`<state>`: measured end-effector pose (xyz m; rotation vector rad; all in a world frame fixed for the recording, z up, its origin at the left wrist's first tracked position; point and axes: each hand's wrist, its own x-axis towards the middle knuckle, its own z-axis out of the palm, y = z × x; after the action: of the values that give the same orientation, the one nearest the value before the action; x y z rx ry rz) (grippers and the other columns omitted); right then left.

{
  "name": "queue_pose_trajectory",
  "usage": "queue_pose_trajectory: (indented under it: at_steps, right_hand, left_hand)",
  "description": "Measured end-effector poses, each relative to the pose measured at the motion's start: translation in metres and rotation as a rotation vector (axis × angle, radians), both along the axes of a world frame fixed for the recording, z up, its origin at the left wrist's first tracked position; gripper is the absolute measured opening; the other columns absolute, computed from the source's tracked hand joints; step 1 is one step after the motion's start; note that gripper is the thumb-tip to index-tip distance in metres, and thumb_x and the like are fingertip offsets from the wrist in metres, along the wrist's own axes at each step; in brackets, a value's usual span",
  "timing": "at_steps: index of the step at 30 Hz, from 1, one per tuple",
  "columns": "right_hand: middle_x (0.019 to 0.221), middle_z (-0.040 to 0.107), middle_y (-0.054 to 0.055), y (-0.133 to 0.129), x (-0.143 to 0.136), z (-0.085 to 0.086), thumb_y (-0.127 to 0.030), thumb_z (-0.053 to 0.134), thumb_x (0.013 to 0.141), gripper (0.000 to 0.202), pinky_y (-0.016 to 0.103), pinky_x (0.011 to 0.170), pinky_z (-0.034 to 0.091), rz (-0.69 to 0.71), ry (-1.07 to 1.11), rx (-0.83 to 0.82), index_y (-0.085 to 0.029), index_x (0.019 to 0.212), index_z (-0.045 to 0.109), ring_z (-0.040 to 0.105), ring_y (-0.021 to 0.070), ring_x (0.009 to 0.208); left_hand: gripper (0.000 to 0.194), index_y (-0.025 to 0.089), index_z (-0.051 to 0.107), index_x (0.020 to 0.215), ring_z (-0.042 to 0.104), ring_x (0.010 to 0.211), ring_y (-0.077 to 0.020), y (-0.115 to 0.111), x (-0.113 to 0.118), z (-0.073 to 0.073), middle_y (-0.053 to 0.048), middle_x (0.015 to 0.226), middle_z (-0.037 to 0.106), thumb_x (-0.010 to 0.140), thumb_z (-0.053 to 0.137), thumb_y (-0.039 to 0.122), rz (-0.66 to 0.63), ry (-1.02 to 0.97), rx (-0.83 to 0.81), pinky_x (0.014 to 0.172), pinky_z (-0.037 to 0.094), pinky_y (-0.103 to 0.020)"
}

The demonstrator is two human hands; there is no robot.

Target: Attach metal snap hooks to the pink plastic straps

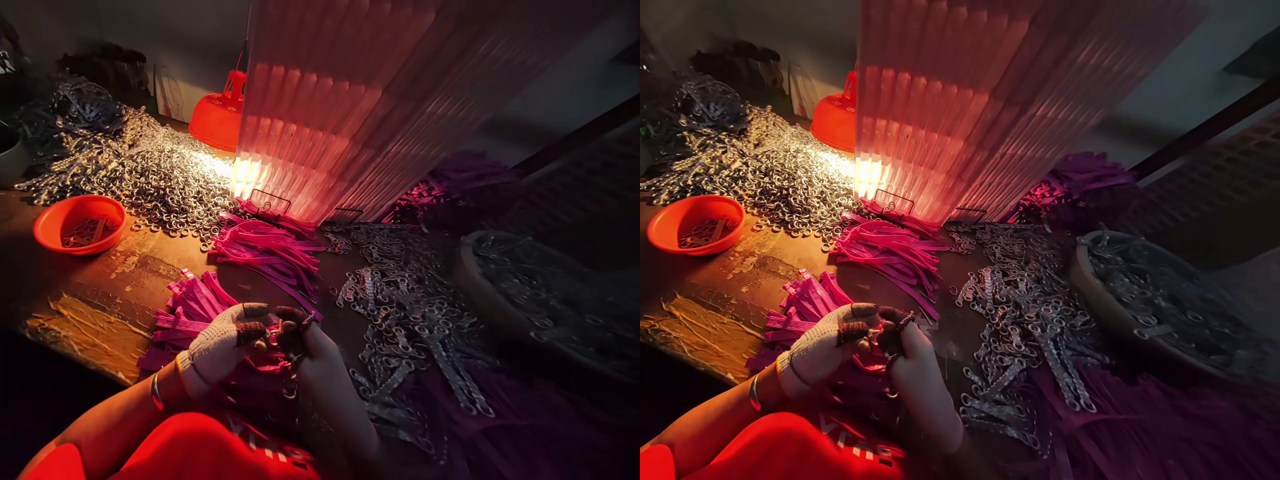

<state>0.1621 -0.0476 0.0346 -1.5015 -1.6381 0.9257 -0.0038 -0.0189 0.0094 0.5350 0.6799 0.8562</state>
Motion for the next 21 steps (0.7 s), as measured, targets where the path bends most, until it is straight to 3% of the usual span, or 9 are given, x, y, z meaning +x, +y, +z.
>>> queue_pose_trajectory:
  at_steps: [3, 5, 8, 10, 13, 16, 19, 21]
  right_hand:
    - [0.11, 0.07, 0.01, -0.003, -0.007, -0.007, -0.023, 0.049, 0.089, 0.036, 0.036, 0.085, 0.053, -0.169, 0.004, 0.042, -0.021, 0.122, 0.061, 0.065, 0.0221, 0.097]
    - [0.113, 0.069, 0.011, -0.006, -0.011, -0.016, -0.021, 0.046, 0.09, 0.038, 0.039, 0.089, 0.052, -0.205, -0.04, 0.086, -0.021, 0.126, 0.06, 0.064, 0.0231, 0.102]
    - [0.121, 0.064, 0.013, -0.007, -0.014, -0.029, -0.012, 0.041, 0.088, 0.046, 0.041, 0.095, 0.049, -0.148, -0.205, 0.194, -0.02, 0.131, 0.055, 0.06, 0.0243, 0.111]
    - [0.123, 0.061, 0.016, -0.005, -0.014, -0.031, -0.005, 0.042, 0.08, 0.053, 0.041, 0.093, 0.049, -0.071, -0.358, 0.253, -0.017, 0.13, 0.055, 0.058, 0.0255, 0.111]
    - [0.102, 0.066, 0.014, 0.003, -0.012, -0.022, -0.005, 0.047, 0.071, 0.039, 0.036, 0.08, 0.047, 0.047, -0.601, 0.238, -0.014, 0.103, 0.065, 0.059, 0.0252, 0.093]
    - [0.074, 0.065, 0.009, 0.013, -0.01, -0.006, -0.018, 0.053, 0.072, 0.012, 0.032, 0.063, 0.036, 0.119, -0.758, 0.189, -0.018, 0.075, 0.064, 0.055, 0.021, 0.067]
    - [0.07, 0.065, 0.01, 0.018, -0.007, 0.004, -0.025, 0.056, 0.07, 0.011, 0.032, 0.058, 0.028, 0.118, -0.805, 0.218, -0.018, 0.072, 0.064, 0.052, 0.0201, 0.061]
    - [0.07, 0.065, 0.01, 0.019, -0.001, 0.007, -0.026, 0.056, 0.071, 0.012, 0.031, 0.058, 0.028, 0.078, -0.708, 0.203, -0.017, 0.072, 0.064, 0.053, 0.0195, 0.061]
  left_hand:
    - [0.041, 0.013, 0.068, 0.108, 0.057, 0.064, -0.0082, -0.001, 0.007, 0.001, -0.007, 0.096, 0.07, 0.071, 0.083, 0.023, -0.063, -0.016, 0.023, 0.052, 0.039, -0.018]
    - [0.04, 0.014, 0.067, 0.109, 0.057, 0.064, -0.0077, -0.002, 0.011, 0.0, -0.006, 0.094, 0.07, 0.074, 0.081, 0.027, -0.008, 0.017, 0.033, 0.053, 0.038, -0.018]
    - [0.048, 0.019, 0.062, 0.118, 0.061, 0.073, -0.011, -0.002, 0.012, -0.003, -0.003, 0.089, 0.068, 0.074, 0.081, 0.027, 0.117, 0.106, 0.115, 0.064, 0.046, -0.02]
    - [0.055, 0.02, 0.058, 0.126, 0.06, 0.076, -0.012, 0.001, 0.008, -0.001, -0.001, 0.085, 0.064, 0.076, 0.079, 0.024, 0.125, 0.201, 0.243, 0.07, 0.048, -0.022]
    - [0.056, 0.021, 0.053, 0.133, 0.054, 0.068, -0.0093, 0.008, 0.002, 0.005, 0.001, 0.082, 0.059, 0.08, 0.073, 0.022, 0.05, 0.34, 0.392, 0.062, 0.045, -0.02]
    - [0.049, 0.019, 0.053, 0.129, 0.046, 0.055, -0.0061, 0.021, 0.0, 0.011, 0.004, 0.075, 0.056, 0.082, 0.069, 0.023, -0.029, 0.356, 0.352, 0.049, 0.035, -0.017]
    - [0.045, 0.018, 0.055, 0.121, 0.04, 0.047, -0.0044, 0.034, 0.007, 0.019, 0.005, 0.07, 0.055, 0.078, 0.069, 0.021, -0.082, 0.359, 0.234, 0.041, 0.028, -0.017]
    - [0.043, 0.018, 0.056, 0.116, 0.037, 0.043, -0.004, 0.04, 0.017, 0.027, 0.006, 0.067, 0.054, 0.075, 0.068, 0.018, -0.101, 0.348, 0.196, 0.039, 0.025, -0.017]
